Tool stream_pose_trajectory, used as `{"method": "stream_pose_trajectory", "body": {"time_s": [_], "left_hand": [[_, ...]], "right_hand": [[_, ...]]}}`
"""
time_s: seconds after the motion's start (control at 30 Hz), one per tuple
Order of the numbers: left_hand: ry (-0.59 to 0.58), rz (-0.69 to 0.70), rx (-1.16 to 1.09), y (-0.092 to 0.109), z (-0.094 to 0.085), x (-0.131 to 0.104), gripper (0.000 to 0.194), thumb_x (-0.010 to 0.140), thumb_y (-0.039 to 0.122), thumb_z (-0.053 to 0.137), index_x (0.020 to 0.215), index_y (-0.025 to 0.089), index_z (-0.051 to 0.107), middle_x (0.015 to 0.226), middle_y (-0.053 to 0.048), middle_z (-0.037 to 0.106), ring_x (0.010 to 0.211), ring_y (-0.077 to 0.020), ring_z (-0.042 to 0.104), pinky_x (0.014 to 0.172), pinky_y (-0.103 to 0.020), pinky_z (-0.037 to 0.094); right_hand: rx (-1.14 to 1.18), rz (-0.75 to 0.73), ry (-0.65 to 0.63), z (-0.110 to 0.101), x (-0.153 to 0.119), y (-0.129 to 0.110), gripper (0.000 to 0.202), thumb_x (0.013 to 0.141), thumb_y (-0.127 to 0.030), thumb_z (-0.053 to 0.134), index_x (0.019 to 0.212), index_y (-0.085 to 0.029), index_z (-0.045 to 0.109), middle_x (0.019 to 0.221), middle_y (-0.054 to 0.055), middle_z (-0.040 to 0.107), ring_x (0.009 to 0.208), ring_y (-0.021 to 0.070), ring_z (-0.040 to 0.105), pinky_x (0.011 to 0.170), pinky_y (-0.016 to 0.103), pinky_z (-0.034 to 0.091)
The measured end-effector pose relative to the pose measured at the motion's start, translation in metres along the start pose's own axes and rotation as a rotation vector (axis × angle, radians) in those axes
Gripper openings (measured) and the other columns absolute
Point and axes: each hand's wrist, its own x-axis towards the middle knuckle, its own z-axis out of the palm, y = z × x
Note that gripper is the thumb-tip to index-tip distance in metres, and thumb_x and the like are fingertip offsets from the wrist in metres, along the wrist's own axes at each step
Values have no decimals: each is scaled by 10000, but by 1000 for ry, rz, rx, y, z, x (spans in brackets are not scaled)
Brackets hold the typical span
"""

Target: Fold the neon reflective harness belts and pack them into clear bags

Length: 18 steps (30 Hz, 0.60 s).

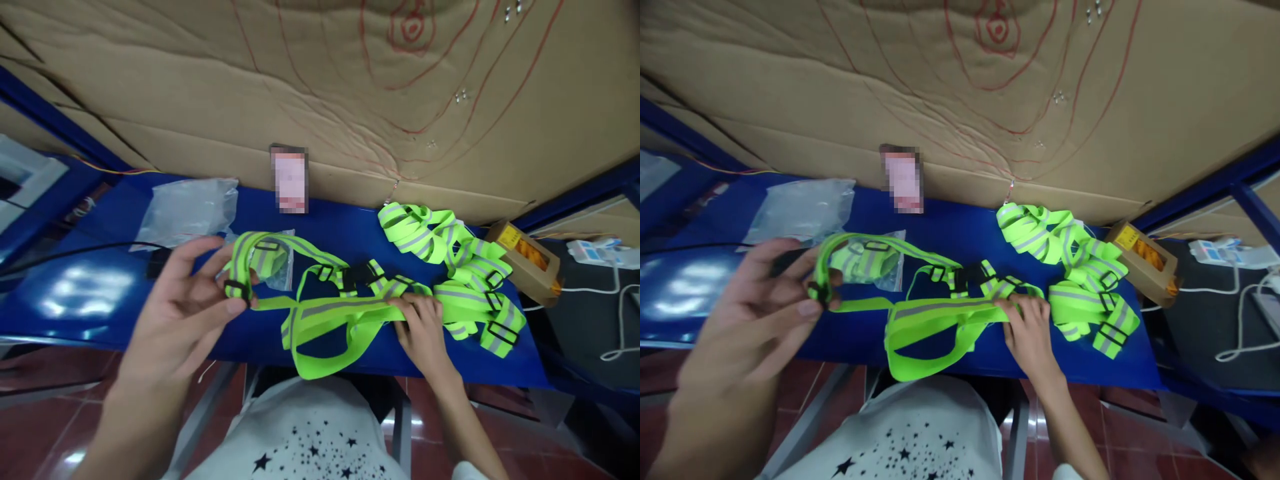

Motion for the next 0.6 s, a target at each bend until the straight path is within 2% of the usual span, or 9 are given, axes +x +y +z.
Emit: {"method": "stream_pose_trajectory", "body": {"time_s": [0.07,0.13,0.17,0.23,0.3,0.33,0.43,0.53,0.6], "left_hand": [[29,-54,112,-15,-4,-9,535,699,131,870,1156,328,673,1102,-6,665,855,-145,675,692,-221,619],[2,-102,241,-30,-4,-16,419,760,220,845,1132,287,662,1093,-19,643,863,-155,685,750,-265,618],[-26,-119,321,-37,-3,-18,386,790,271,825,1136,269,656,1136,-36,630,873,-162,687,770,-290,616],[-99,-121,534,-46,1,-19,341,856,353,761,1162,257,646,1270,-74,583,934,-188,690,801,-333,609],[-183,-56,794,-52,8,-17,317,911,398,691,1200,278,638,1360,-92,537,1034,-229,680,838,-378,601],[-219,-7,923,-53,12,-17,316,931,405,665,1223,287,630,1387,-99,521,1090,-253,668,863,-405,597],[-233,215,1254,-54,29,-17,344,970,368,618,1295,254,595,1451,-159,482,1274,-346,586,974,-516,554],[-200,476,1495,-51,50,-16,343,979,288,600,1310,197,595,1517,-230,430,1383,-422,483,1045,-604,479],[-230,625,1556,-52,65,-11,329,973,239,598,1298,194,611,1532,-227,436,1395,-410,474,1092,-617,429]], "right_hand": [[2,-29,-140,-22,-10,-5,448,1001,-268,590,1444,-299,533,1267,111,637,1190,305,592,987,487,420],[51,-72,-251,-48,-11,-12,486,981,-392,644,1444,-300,531,1318,87,645,1220,292,593,1053,495,403],[69,-63,-226,-59,-7,-15,446,982,-396,646,1407,-293,557,1266,67,682,1168,268,623,1054,479,409],[73,-11,-64,-71,10,-20,330,1003,-326,621,1327,-267,605,1144,51,730,1061,237,660,992,434,448],[38,15,45,-66,33,-22,338,1009,-311,602,1337,-233,607,1164,81,726,1088,254,655,955,422,475],[6,4,4,-58,45,-22,424,1006,-349,603,1404,-208,569,1249,109,700,1151,278,638,974,438,481],[-89,-12,-265,-24,74,-18,662,970,-402,647,1541,-142,435,1497,168,552,1349,354,535,1081,517,442],[-103,27,-432,-2,86,-11,676,923,-384,709,1488,-83,493,1408,191,619,1271,377,596,1041,522,476],[-74,27,-400,-1,86,-9,564,933,-353,687,1413,-84,563,1318,181,674,1192,356,644,1011,498,493]]}}
